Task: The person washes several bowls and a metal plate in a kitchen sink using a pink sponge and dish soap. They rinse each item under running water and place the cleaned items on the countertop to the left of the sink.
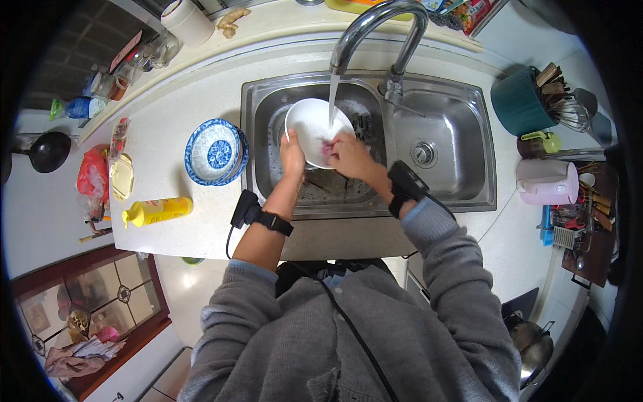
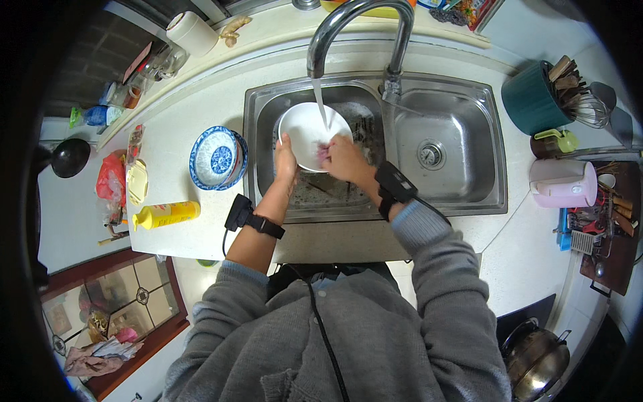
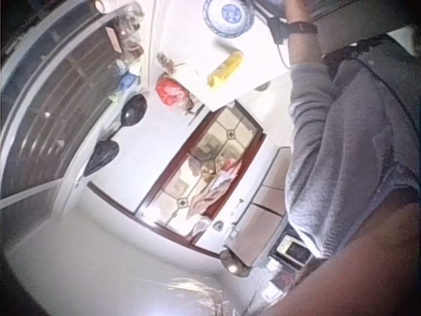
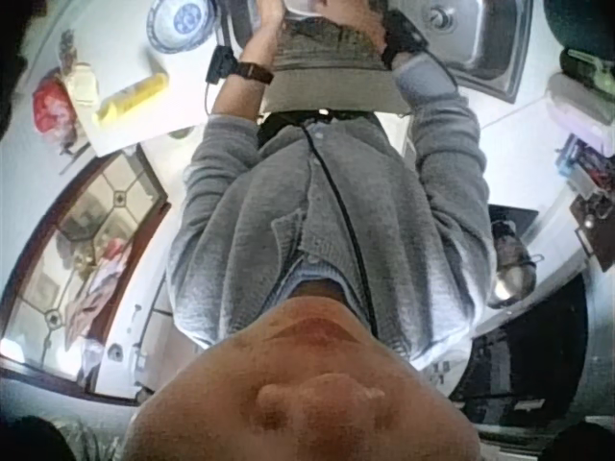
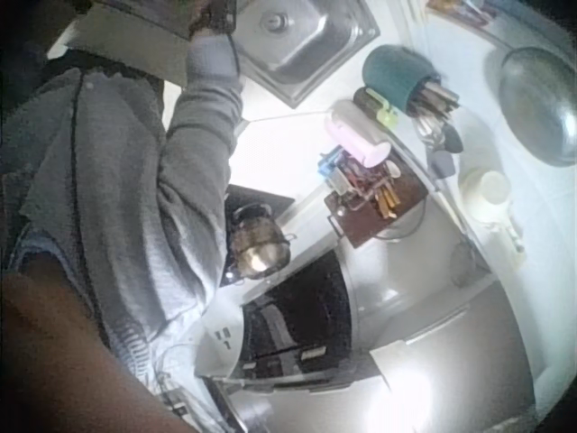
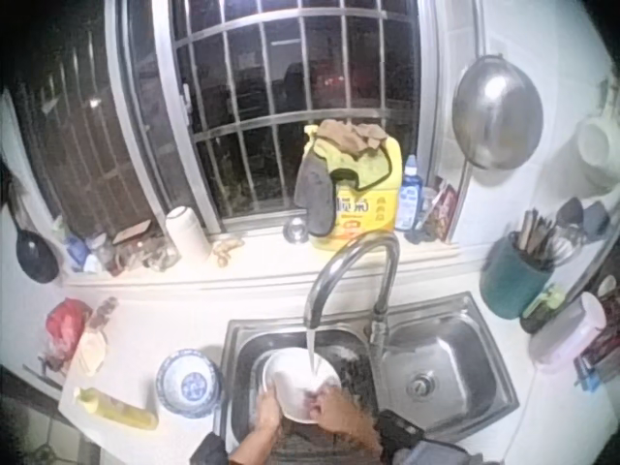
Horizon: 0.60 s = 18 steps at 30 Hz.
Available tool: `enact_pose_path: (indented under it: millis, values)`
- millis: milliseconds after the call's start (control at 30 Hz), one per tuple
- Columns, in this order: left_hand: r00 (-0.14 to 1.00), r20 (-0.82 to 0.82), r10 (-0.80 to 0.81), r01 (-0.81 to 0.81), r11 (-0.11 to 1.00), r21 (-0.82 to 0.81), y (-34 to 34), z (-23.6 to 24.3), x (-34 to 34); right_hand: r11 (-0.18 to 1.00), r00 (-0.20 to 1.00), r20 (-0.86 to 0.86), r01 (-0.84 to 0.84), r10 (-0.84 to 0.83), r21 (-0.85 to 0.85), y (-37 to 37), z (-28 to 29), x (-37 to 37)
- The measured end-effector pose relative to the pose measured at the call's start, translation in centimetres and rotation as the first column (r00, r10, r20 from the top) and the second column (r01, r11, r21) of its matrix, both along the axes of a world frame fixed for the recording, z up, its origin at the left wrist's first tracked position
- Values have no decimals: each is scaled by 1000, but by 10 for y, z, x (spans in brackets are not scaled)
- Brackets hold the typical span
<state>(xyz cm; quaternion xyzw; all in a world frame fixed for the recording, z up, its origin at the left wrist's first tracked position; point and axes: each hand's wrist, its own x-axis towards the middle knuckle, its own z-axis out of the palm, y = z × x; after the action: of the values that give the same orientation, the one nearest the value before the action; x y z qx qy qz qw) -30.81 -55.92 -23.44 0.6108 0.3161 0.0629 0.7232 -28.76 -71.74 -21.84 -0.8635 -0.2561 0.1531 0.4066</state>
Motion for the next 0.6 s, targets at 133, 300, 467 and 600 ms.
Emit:
enact_pose_path:
  millis: [133,300,467,600]
  values:
    - [987,-85,-133,109,964,-241,-2,25,13,973,1000,20,-11,7,232,11,11,-28]
    - [869,-206,-449,446,893,-66,-8,57,21,957,960,223,104,-168,272,10,18,-26]
    - [889,-93,-449,444,792,420,0,61,33,577,798,-525,587,-295,568,-4,25,-6]
    - [956,52,-290,257,907,332,26,55,25,150,674,-717,701,177,697,-28,33,2]
